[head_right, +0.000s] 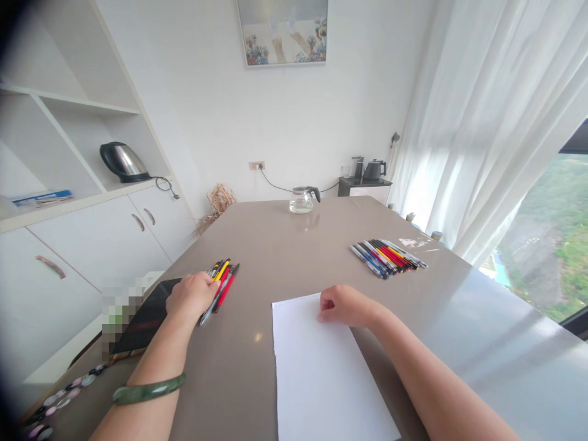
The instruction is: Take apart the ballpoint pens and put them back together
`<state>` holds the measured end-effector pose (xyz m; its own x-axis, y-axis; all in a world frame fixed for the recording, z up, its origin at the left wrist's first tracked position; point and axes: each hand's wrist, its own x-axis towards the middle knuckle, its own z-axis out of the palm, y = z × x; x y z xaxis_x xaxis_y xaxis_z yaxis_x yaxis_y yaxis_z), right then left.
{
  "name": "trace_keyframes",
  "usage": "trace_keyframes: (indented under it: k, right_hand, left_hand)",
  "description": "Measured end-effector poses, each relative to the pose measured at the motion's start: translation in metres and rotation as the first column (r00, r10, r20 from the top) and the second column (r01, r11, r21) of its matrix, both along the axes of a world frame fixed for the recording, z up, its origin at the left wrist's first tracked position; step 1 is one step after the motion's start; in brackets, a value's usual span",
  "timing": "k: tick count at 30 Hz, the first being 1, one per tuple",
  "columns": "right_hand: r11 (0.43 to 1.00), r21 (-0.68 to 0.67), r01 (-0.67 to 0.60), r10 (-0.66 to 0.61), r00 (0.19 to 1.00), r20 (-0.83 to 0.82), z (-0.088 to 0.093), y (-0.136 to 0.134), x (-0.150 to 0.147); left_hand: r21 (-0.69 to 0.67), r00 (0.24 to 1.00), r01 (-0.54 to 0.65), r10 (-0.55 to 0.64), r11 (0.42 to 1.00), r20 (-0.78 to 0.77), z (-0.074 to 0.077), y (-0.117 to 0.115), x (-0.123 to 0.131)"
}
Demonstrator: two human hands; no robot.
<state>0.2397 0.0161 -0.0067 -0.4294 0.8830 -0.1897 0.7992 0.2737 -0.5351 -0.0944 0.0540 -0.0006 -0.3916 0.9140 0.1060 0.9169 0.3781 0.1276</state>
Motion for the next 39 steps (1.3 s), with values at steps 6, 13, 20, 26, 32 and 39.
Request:
trace_keyframes:
  k: [6, 13, 20, 26, 32, 39]
  right_hand:
    - [1.000, 0.006, 0.015, -0.015, 1.000, 0.016, 0.002, -0.001, -0.001]
    - [1.000, 0.027, -0.009, 0.009, 1.000, 0.003, -0.001, 0.000, 0.000]
    - [1.000, 0.029, -0.009, 0.009, 1.000, 0.001, -0.003, 0.001, 0.000]
    - [0.999, 0.039, -0.009, 0.009, 1.000, 0.005, -0.002, 0.001, 0.000]
    - [0.999, 0.042, -0.012, 0.012, 1.000, 0.000, -0.002, 0.001, 0.000]
    - [1.000, 0.029, -0.002, 0.003, 1.000, -0.020, -0.002, -0.001, 0.000]
  left_hand:
    - [-0.005, 1.000, -0.001, 0.001, 1.000, 0.005, 0.000, -0.001, -0.001]
    - [0.095, 0.956, 0.276, -0.262, 0.957, -0.132, -0.003, -0.007, 0.017]
    - [0.039, 0.963, 0.208, -0.198, 0.977, -0.182, -0.005, -0.007, 0.020]
    - [0.047, 0.966, 0.189, -0.177, 0.981, -0.189, -0.010, -0.002, 0.022]
    - [0.074, 0.961, 0.217, -0.200, 0.973, -0.192, -0.011, -0.003, 0.023]
    - [0.260, 0.864, 0.485, -0.504, 0.835, 0.009, -0.004, -0.009, 0.038]
